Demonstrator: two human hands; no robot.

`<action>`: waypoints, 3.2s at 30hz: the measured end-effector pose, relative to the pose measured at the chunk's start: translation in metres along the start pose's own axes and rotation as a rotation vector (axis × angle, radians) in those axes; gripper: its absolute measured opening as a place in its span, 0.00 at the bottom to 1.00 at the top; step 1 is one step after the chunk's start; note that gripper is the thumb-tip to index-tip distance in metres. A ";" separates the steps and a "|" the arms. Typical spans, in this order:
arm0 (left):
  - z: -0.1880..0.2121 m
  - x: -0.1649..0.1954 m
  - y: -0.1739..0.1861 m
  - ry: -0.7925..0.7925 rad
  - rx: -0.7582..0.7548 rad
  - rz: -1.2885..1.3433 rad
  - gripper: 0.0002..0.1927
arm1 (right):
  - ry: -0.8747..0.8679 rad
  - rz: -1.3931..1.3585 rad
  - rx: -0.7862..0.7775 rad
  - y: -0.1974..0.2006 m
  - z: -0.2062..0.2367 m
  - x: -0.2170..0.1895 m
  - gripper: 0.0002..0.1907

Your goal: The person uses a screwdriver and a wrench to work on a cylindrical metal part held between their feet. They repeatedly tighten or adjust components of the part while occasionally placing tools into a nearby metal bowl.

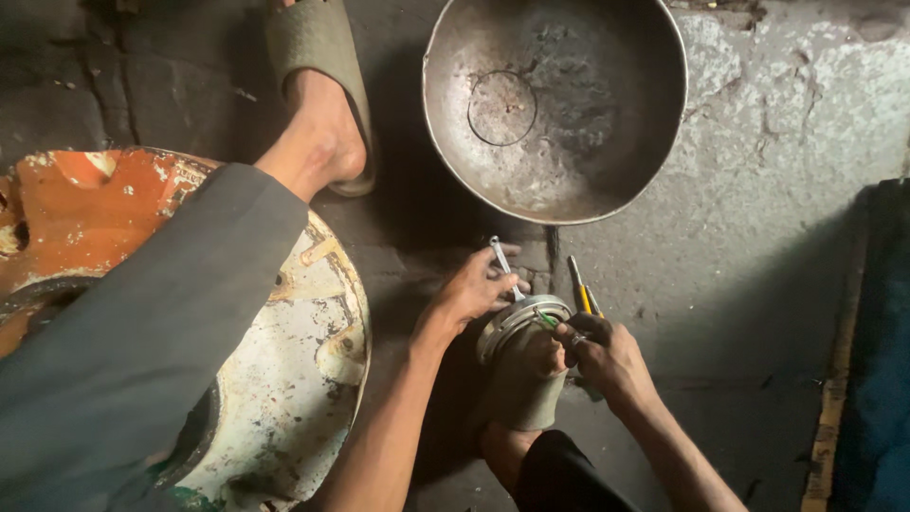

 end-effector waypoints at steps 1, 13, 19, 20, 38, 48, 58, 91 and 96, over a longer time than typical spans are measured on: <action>-0.004 -0.001 -0.004 0.020 0.007 -0.015 0.19 | -0.008 -0.007 -0.004 0.000 0.000 0.001 0.16; -0.032 0.017 -0.026 -0.170 -0.022 -0.695 0.08 | 0.364 0.157 0.152 -0.005 0.000 0.005 0.16; -0.020 0.020 -0.033 -0.488 0.093 -0.890 0.08 | 0.614 0.747 0.410 -0.029 0.013 0.012 0.22; -0.018 0.017 -0.033 -0.433 0.084 -0.861 0.08 | 0.624 0.790 0.397 -0.031 0.013 0.014 0.26; 0.031 0.008 -0.014 -0.540 0.241 -0.569 0.11 | 0.558 0.357 0.311 -0.033 0.015 0.005 0.12; -0.055 0.026 -0.056 -0.169 -0.095 -1.118 0.14 | 0.610 0.954 0.329 -0.043 0.016 0.006 0.17; 0.034 -0.010 -0.006 -0.348 0.266 -0.429 0.17 | 0.502 0.664 0.147 -0.027 -0.023 0.008 0.17; -0.043 -0.008 -0.008 -0.272 -0.028 -0.774 0.14 | 0.436 0.994 0.290 -0.047 0.018 -0.008 0.13; 0.010 -0.019 0.003 -0.397 0.110 -0.336 0.12 | 0.412 0.658 0.219 -0.038 0.005 -0.011 0.15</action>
Point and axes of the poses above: each hand's wrist, its own z-axis away from the middle knuckle, its own y-axis out of the back of the hand, x = y × z, the point moved 4 cm from there along -z, towards the middle knuckle, and after that the axes turned 9 degrees about -y, right-handed, at the moved point
